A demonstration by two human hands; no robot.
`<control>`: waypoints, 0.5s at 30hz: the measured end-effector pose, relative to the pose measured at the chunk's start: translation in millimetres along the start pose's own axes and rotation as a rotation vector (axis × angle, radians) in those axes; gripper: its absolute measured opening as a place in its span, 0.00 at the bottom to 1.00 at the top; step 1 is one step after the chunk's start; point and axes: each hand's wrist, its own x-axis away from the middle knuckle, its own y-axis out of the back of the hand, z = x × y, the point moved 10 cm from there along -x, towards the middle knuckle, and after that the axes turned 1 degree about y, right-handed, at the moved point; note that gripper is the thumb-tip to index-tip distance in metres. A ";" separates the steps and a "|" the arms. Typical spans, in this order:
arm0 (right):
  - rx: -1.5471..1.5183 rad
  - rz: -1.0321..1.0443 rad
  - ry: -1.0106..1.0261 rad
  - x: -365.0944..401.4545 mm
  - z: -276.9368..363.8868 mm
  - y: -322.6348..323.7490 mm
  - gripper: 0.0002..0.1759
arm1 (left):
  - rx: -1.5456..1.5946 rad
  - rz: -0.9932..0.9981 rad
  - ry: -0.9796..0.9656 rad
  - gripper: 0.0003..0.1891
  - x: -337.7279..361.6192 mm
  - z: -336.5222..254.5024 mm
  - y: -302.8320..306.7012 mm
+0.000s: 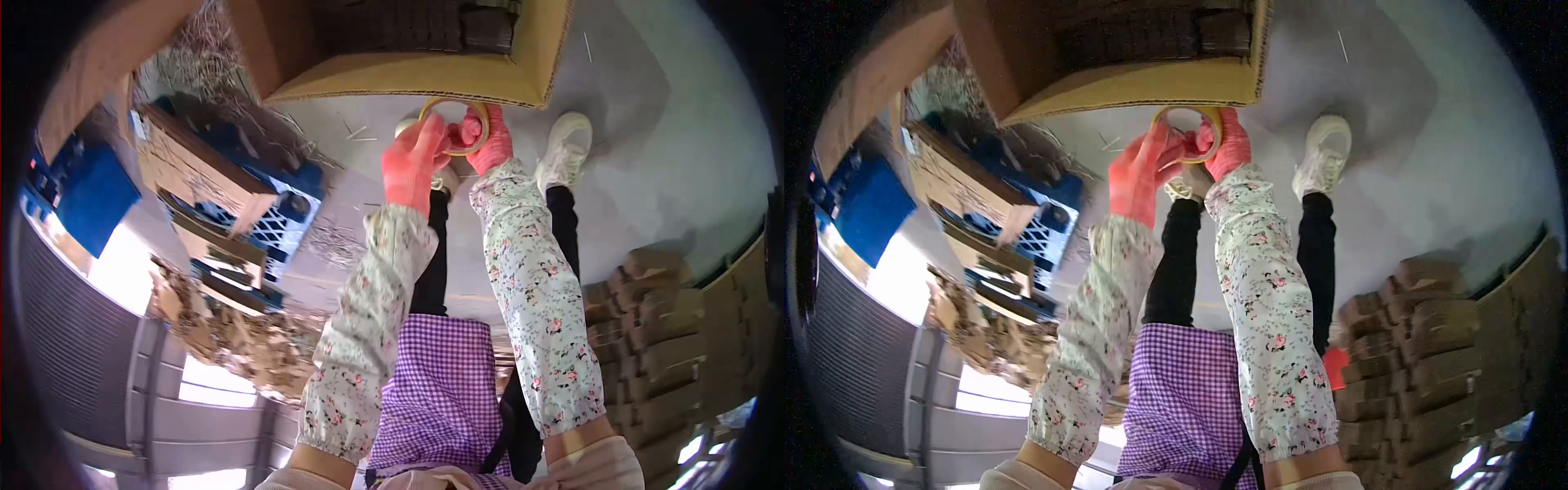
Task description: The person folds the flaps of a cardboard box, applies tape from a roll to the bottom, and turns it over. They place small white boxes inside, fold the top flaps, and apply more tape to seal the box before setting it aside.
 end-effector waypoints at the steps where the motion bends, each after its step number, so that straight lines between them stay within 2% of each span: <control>1: 0.028 0.043 0.058 -3.0 6.8 1.8 0.19 | 0.143 0.020 0.083 0.21 -9.5 7.1 -5.8; 4: 0.095 0.071 -0.052 -4.5 3.7 -1.4 0.21 | 0.526 0.128 0.319 0.22 -41.5 39.9 -33.9; 5: 0.051 0.289 -0.201 -16.8 -2.7 10.9 0.22 | 0.644 0.173 0.398 0.22 -46.3 49.9 -47.4; 8: 0.253 0.049 -0.020 -10.9 20.6 25.5 0.20 | 0.830 -0.024 0.488 0.17 -45.7 52.7 -55.1; 9: 0.274 -0.128 -0.021 -12.0 20.7 37.2 0.18 | 0.860 -0.265 0.421 0.16 -72.5 86.7 -39.2; 11: 1.071 0.084 0.411 -35.9 57.7 72.1 0.18 | 0.908 -0.351 0.407 0.16 -63.8 89.9 -39.9; 12: 1.281 0.178 0.485 -41.0 64.8 65.1 0.18 | 0.935 -0.394 0.403 0.16 -59.4 88.7 -38.3; 13: 1.475 0.265 0.583 -44.0 71.4 57.4 0.19 | 0.989 -0.453 0.499 0.18 -53.6 93.0 -40.7; 15: 1.515 0.331 0.461 -33.2 80.4 36.6 0.22 | 1.158 -0.149 0.491 0.17 -78.0 111.2 -59.1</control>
